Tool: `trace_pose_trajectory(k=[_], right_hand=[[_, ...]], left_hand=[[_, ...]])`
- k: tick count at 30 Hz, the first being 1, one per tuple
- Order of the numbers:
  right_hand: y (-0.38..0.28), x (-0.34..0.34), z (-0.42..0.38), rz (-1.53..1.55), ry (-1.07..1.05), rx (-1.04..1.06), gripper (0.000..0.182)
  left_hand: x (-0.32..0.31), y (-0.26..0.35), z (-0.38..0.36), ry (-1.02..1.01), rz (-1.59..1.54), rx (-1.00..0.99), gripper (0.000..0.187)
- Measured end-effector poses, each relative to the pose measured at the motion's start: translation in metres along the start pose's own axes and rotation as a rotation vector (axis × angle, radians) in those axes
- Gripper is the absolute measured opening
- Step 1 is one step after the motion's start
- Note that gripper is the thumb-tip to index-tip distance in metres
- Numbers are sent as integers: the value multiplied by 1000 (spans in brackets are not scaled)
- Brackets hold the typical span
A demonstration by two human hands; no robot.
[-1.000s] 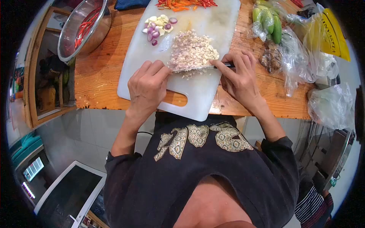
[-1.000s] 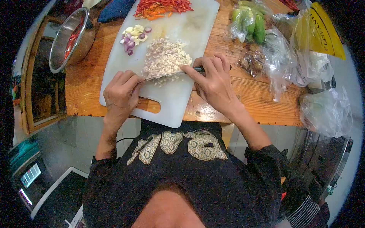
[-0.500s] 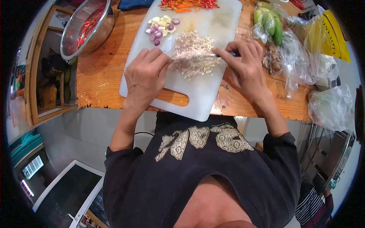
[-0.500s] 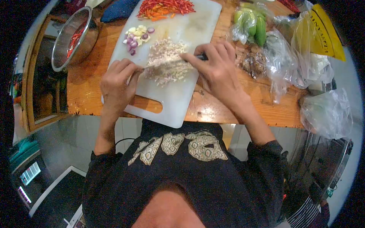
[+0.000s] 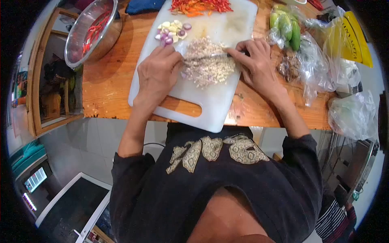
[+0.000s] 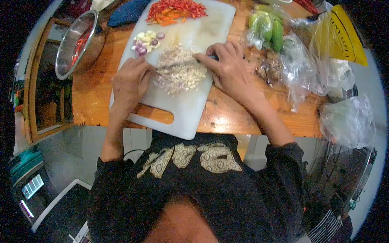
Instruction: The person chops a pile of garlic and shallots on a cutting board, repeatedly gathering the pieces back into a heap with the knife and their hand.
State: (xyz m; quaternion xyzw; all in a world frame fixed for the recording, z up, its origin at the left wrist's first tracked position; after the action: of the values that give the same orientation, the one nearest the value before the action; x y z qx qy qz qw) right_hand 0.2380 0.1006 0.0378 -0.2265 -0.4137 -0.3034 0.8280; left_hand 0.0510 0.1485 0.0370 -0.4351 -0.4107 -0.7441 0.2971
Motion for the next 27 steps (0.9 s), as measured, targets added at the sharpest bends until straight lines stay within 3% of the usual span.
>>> trace_pose_trajectory(k=[14,27], right_hand=[[-20,11,-6,-46,-17,30,50],[2,0,-1,12,-34,3,49]], left_hand=[[10,11,-22,11,-58,16,13],[1,4,-2,16,-34,31,11]])
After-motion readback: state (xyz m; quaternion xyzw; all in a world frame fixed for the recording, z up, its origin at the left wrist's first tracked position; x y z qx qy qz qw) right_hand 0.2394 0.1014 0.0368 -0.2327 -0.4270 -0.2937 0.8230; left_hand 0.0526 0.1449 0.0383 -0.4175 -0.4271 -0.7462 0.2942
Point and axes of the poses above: each hand's wrist, its own z-axis towards the middle knuckle, its own x-axis out of the back of the hand, y = z × x, the point moved 10 cm from there along z, towards the middle knuckle, and after that the axes turned 12 degrees about x, right-handed, at the moved point
